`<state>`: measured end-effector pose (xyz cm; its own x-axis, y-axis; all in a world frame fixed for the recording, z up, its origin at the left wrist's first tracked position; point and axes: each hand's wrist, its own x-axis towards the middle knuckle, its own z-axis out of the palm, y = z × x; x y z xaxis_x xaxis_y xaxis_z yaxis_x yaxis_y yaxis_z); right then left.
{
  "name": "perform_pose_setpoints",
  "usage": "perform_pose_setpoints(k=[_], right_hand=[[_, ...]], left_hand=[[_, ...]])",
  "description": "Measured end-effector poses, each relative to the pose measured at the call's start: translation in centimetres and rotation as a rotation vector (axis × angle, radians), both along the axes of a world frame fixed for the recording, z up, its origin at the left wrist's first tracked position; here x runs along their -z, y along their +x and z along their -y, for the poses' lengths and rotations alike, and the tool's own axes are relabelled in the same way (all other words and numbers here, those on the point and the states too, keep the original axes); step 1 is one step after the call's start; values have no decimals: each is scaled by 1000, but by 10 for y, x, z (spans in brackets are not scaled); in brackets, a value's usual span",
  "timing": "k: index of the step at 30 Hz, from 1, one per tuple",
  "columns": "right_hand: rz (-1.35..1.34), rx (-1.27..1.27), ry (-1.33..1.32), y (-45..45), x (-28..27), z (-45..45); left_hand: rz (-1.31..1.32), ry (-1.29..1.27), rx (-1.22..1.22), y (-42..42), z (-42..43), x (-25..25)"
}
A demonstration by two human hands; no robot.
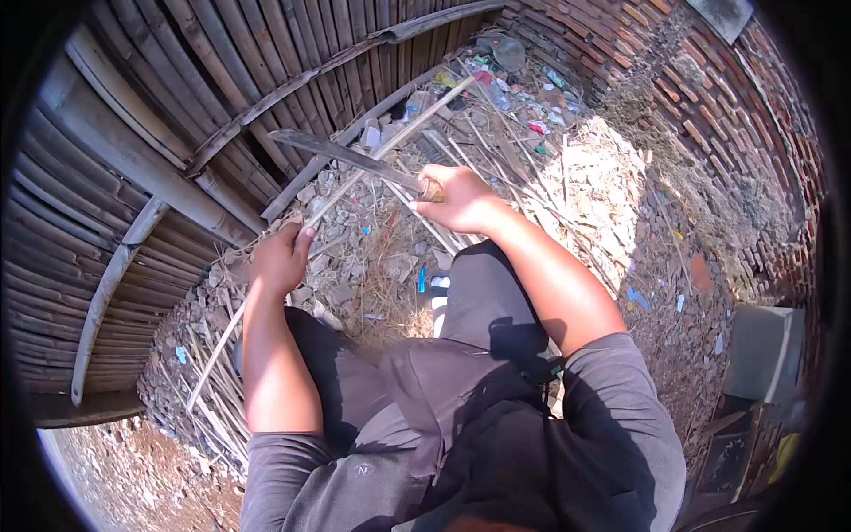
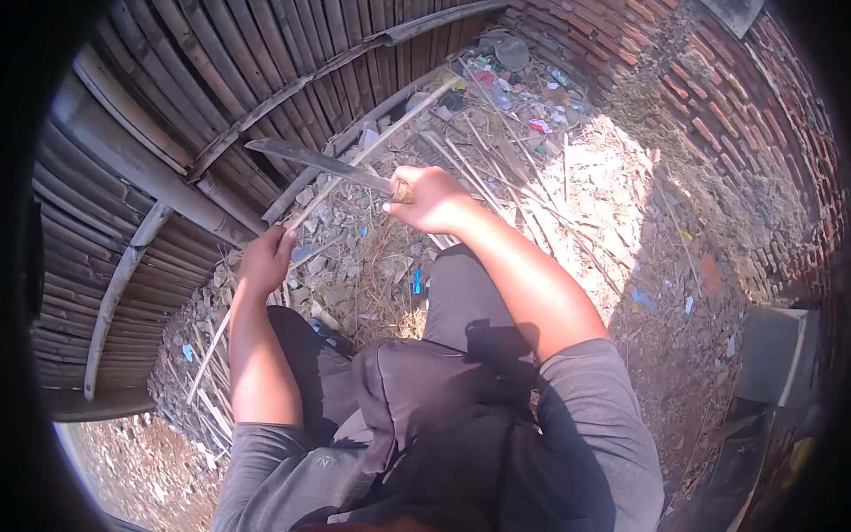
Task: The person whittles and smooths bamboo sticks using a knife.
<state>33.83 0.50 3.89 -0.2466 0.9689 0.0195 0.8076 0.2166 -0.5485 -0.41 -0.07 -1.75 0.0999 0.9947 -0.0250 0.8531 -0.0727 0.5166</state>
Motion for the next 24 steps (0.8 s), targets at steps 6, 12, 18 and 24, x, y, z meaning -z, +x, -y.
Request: perform_pose_setpoints(k=[6,12,18,24], right_hand=[[65,-113,250,-30,70,-64],[24,-110,87,-45,63,-84],[21,-85,1,-28,55,-101],[24,-158,61,-34,61,-76]], left_hand=[[34,-131,-13,-20,7,-17],[158,-96,-98,-27,12,-20],[245,-63,-88,-28,20,-34],[183,-67,-96,-15,21,-30]])
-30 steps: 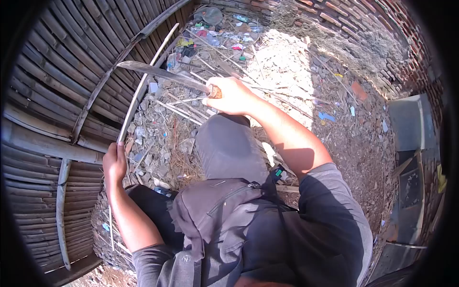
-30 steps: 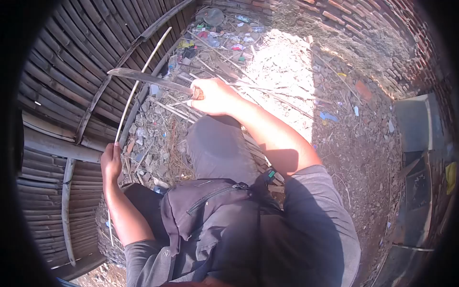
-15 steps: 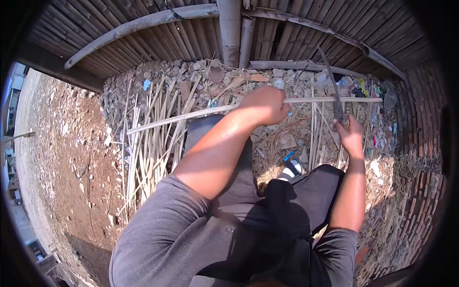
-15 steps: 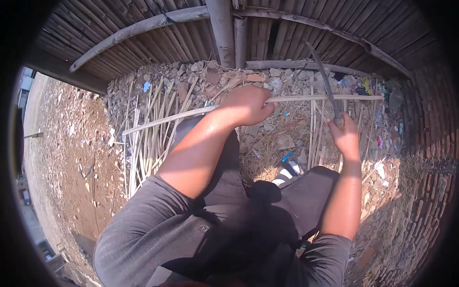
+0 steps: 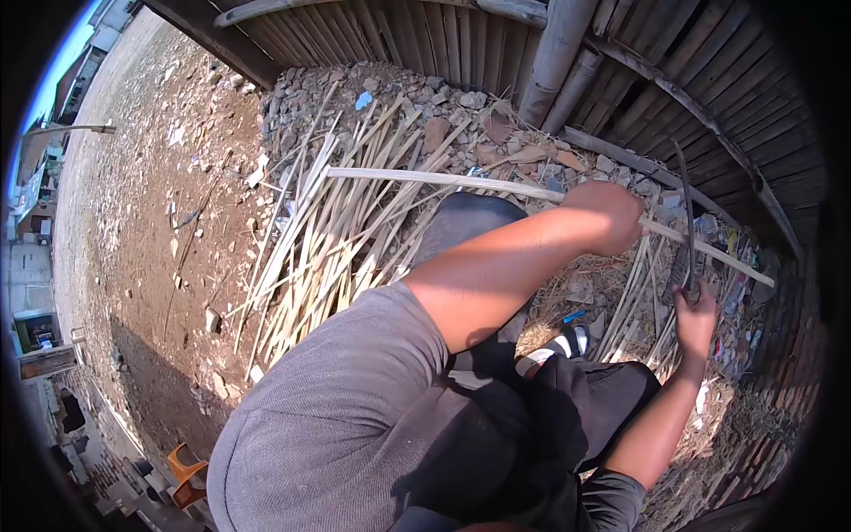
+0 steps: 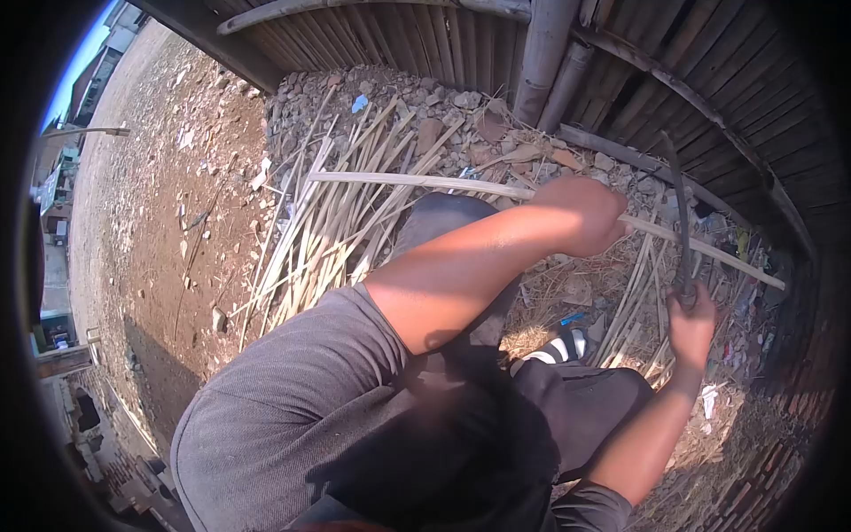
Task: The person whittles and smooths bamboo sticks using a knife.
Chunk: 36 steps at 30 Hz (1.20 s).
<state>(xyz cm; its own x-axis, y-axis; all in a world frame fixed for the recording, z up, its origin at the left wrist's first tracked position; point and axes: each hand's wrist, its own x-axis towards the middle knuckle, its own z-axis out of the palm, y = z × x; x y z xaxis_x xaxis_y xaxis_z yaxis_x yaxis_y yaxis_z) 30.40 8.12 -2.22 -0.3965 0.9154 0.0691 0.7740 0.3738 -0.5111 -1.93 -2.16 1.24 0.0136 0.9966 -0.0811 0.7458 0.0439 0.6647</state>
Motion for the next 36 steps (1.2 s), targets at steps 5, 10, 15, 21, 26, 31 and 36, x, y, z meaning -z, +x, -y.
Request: perform_pose_setpoints(k=[5,10,15,21,26,31,36], right_hand=[[-48,139,-208,20,6,-11],[-113,269,-85,35,8,-16],[5,24,-254,7,-14,7],[-388,334,-390,73,9,-31],[40,82,-200,13,-17,8],[-245,242,-352,35,-3,-9],[-50,185,-250,32,-12,-11]], left_hand=[[4,8,39,2,0,4],[-4,43,13,15,-10,10],[-49,86,101,30,-19,26],[-99,58,55,22,-12,15],[-74,114,75,29,-17,27],[-52,136,58,21,-14,25],[-72,122,-4,26,-10,14]])
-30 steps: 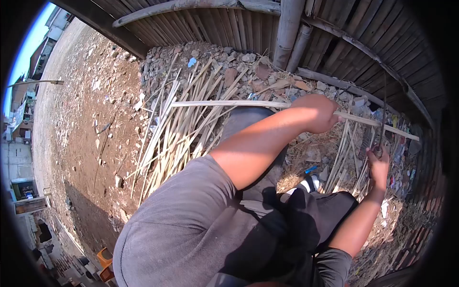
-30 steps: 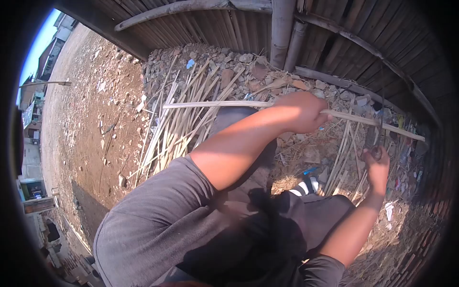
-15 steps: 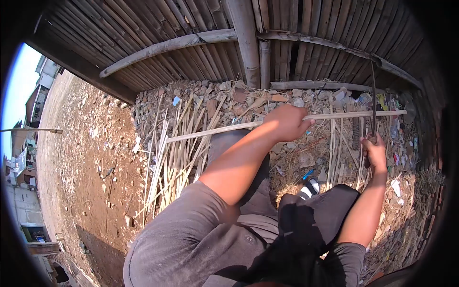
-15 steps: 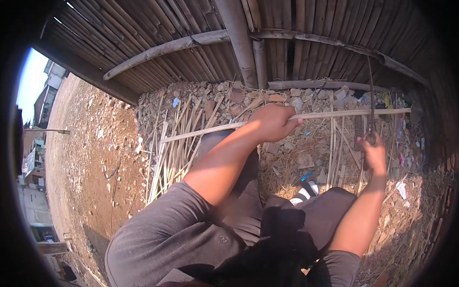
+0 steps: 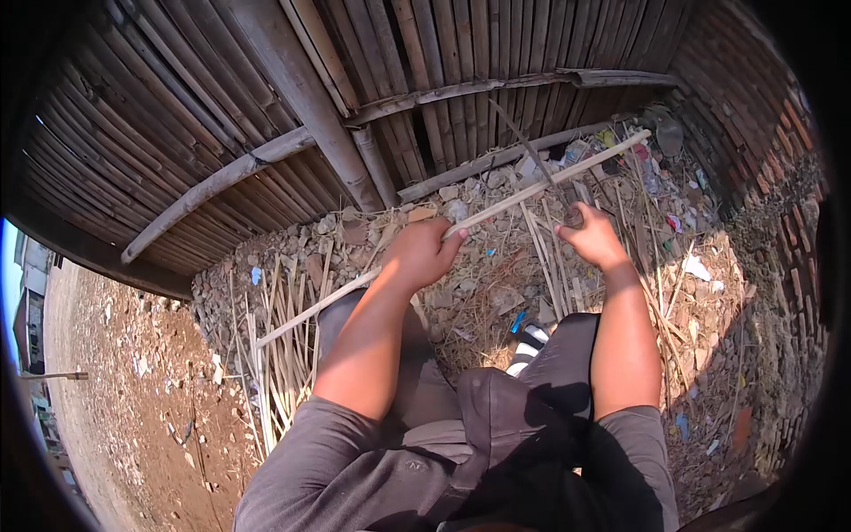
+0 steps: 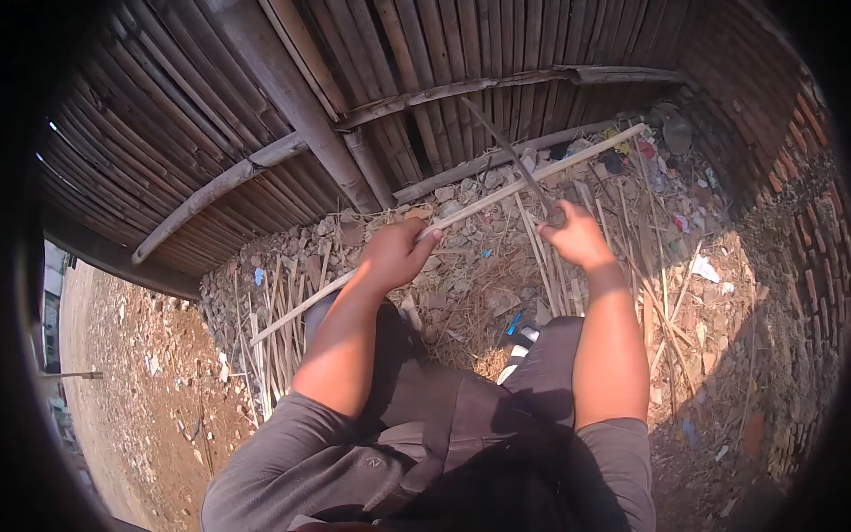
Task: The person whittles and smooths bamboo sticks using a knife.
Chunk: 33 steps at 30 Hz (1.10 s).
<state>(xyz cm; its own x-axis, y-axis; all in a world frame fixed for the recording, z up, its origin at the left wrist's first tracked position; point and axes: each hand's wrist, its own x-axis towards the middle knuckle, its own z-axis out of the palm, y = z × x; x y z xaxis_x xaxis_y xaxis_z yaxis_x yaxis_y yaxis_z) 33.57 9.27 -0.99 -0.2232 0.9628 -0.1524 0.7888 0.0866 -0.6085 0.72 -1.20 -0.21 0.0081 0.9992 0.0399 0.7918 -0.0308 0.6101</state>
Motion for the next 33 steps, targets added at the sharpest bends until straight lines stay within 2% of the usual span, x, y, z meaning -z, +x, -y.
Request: perform_pose_setpoints(k=[3,5,9,11,12,13,14,15,17,20,21,23,26,27,30,33], right_hand=[[111,-177,108,-35,-14,33],[18,-250,8,-26,-16,28],[-83,-10,34,12,-4,0],[-127,117,13,9,-7,1],[-120,22,-12,3,-5,-2],[-20,-25,214,-6,8,3],[16,-73,110,-18,0,11],[95,-227,107,-27,-2,15],[79,-322,125,-33,3,23],[-137,-111,-37,2,5,9],[-350,57,-195,15,9,-1],[-449,235,-229,41,31,-28],[-248,239,8,36,31,-15],[-121,115,240,24,16,5],[134,-156,60,-15,-16,27],[87,-226,77,-22,-9,27]], left_hand=[[-58,25,15,6,-6,6],[-30,20,15,2,-4,6],[98,30,-61,-11,2,4],[58,15,-71,-13,1,6],[42,10,-77,-10,-2,8],[33,46,-48,-5,-5,9],[24,81,-21,0,-7,11],[14,115,4,5,-9,13],[-4,73,32,8,-12,14],[21,30,31,3,-1,4],[11,30,25,-2,0,3],[-6,26,6,-11,4,4],[-70,71,34,-6,3,5],[-63,82,31,-2,1,6],[-30,96,28,6,-2,5],[-69,117,53,6,-1,4]])
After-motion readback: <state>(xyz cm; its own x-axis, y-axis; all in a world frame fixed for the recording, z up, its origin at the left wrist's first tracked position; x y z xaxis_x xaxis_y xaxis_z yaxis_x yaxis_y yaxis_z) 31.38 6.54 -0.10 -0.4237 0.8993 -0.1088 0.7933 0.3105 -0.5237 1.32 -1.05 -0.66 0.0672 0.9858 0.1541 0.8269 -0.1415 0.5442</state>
